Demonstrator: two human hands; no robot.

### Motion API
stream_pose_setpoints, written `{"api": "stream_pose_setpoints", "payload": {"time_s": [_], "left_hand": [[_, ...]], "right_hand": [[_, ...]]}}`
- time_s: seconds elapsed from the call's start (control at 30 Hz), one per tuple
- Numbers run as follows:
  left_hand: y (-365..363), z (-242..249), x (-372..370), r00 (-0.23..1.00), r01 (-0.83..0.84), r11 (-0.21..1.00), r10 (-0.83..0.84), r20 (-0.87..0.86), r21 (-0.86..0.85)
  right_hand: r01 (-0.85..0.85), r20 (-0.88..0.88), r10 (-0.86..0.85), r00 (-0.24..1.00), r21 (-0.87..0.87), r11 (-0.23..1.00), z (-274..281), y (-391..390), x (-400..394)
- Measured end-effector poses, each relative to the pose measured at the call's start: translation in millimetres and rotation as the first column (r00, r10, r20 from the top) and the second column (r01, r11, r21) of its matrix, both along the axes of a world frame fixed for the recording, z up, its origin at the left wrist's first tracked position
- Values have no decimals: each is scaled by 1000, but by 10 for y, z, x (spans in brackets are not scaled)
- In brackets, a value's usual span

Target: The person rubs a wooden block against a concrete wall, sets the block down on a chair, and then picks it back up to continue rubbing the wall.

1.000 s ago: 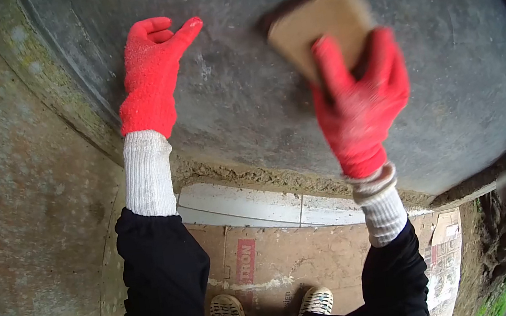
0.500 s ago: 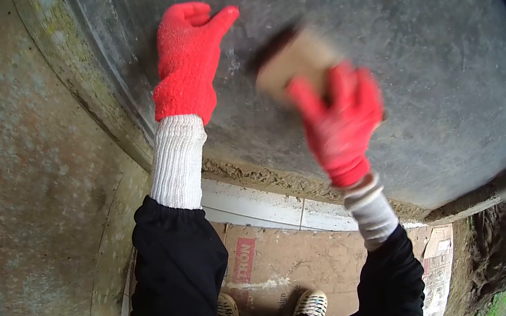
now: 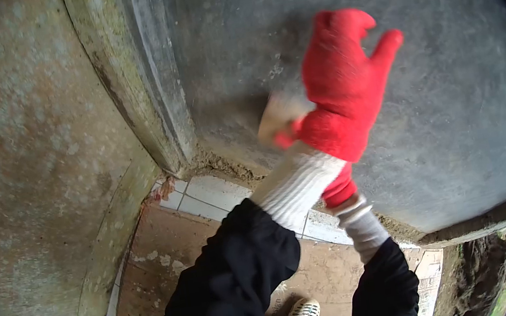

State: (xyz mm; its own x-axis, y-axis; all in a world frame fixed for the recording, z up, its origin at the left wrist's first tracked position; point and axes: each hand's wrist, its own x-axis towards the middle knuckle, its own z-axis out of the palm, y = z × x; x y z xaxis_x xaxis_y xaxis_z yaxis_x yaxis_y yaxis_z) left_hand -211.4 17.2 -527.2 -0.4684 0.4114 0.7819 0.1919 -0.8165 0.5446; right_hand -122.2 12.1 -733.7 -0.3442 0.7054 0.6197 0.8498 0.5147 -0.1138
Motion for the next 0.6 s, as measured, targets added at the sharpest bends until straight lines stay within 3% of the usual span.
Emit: {"api": "stream_pose_setpoints", "payload": {"time_s": [0.03,0.07,0.1,0.13,0.17,0.2,0.23,0.27,0.3,0.37,0.4,0.47,0.5,0.57,0.6], "left_hand": [[10,-29,43,998,56,998,-56,5,3],[-5,6,32,999,52,999,-52,13,-3],[-37,104,19,982,-26,1000,27,-186,7],[-55,174,17,921,-98,995,102,-375,31],[-45,198,52,925,-97,995,102,-367,31],[-44,236,98,958,-50,995,22,-287,-91],[-39,254,163,979,10,978,-52,-196,-208],[-2,248,189,968,18,971,-77,-237,-240],[6,258,211,971,16,972,-70,-229,-233],[-3,265,223,964,52,965,-115,-239,-256],[-30,284,225,967,45,965,-107,-231,-259],[-123,390,210,978,71,962,-119,-170,-265],[-170,432,166,980,67,959,-115,-161,-274],[-289,560,10,979,72,959,-121,-167,-274],[-352,637,-76,977,77,960,-126,-170,-270]], "right_hand": [[154,103,-178,979,209,966,503,-72,-218],[238,130,-289,948,308,921,949,-144,-374],[291,144,-360,922,356,888,1214,-177,-499],[337,137,-403,905,347,875,1291,-188,-600],[363,102,-403,910,278,890,1178,-201,-649],[389,96,-399,912,108,915,1009,-243,-716],[155,-81,-137,987,280,948,491,-168,-693],[151,-72,-136,988,286,946,91,-67,-571],[12,194,-85,977,351,936,-190,23,-487],[-287,667,-28,744,357,889,-446,144,-439],[-297,673,-19,739,352,888,-328,125,-498],[-3,265,-93,960,341,940,347,14,-696],[16,222,-161,962,541,841,791,-1,-815],[-15,388,-342,856,679,734,1534,-92,-939],[29,350,-361,865,682,731,1668,-102,-1018]]}}
